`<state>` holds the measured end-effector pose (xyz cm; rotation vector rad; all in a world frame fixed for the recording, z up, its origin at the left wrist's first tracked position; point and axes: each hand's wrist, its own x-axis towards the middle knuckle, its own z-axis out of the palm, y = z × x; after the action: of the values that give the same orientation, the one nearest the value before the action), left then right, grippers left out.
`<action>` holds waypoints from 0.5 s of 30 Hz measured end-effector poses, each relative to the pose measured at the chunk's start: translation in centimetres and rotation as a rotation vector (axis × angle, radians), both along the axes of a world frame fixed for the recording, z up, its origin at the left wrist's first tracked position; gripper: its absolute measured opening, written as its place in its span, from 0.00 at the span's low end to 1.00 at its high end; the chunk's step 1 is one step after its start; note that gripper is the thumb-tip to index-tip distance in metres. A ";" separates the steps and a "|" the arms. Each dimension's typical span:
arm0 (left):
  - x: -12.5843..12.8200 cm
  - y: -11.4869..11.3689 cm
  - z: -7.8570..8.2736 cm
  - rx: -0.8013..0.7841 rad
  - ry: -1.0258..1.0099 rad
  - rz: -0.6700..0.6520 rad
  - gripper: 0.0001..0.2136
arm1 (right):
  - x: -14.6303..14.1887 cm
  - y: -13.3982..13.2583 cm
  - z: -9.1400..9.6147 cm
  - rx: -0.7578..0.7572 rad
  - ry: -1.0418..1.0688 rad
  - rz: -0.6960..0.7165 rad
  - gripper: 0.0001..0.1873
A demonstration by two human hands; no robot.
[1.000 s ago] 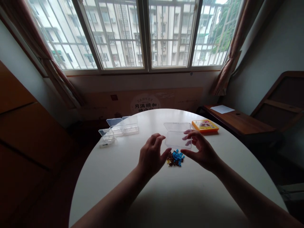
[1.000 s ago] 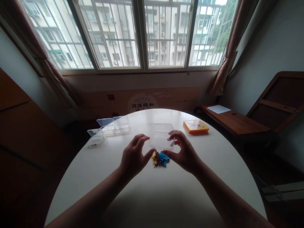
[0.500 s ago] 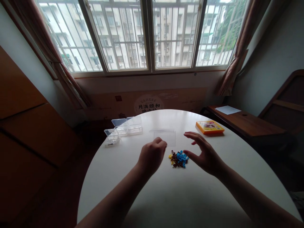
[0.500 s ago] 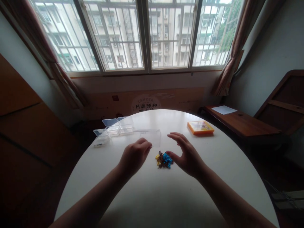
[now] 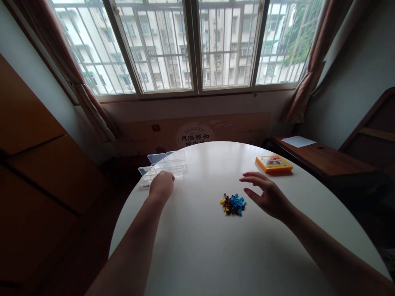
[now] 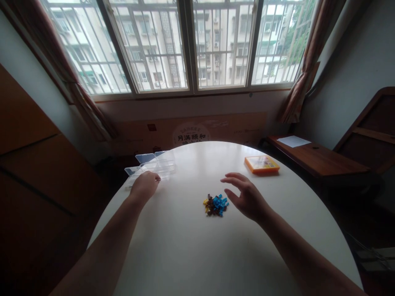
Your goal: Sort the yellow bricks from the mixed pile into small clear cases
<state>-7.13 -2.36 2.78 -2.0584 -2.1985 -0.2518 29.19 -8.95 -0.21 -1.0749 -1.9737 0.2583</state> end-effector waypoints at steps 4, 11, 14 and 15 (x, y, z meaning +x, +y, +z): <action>-1.4 0.9 -0.9 -0.039 -0.023 0.059 0.12 | 1.3 1.0 -0.4 0.022 0.008 -0.058 0.13; -0.7 0.2 -0.7 -0.038 -0.015 0.119 0.15 | 5.2 3.2 -0.6 0.195 0.207 -0.305 0.10; 1.6 -0.7 -0.3 -0.037 0.011 0.051 0.17 | 7.4 4.1 -1.2 0.177 0.214 -0.482 0.14; 2.4 -1.0 -0.4 -0.025 0.019 0.013 0.18 | 8.2 4.4 -1.5 0.173 0.187 -0.532 0.16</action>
<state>-4.71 -3.31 2.41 -2.0497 -2.2148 -0.2034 37.35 -4.59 -1.75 -1.3590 -1.4532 -0.0957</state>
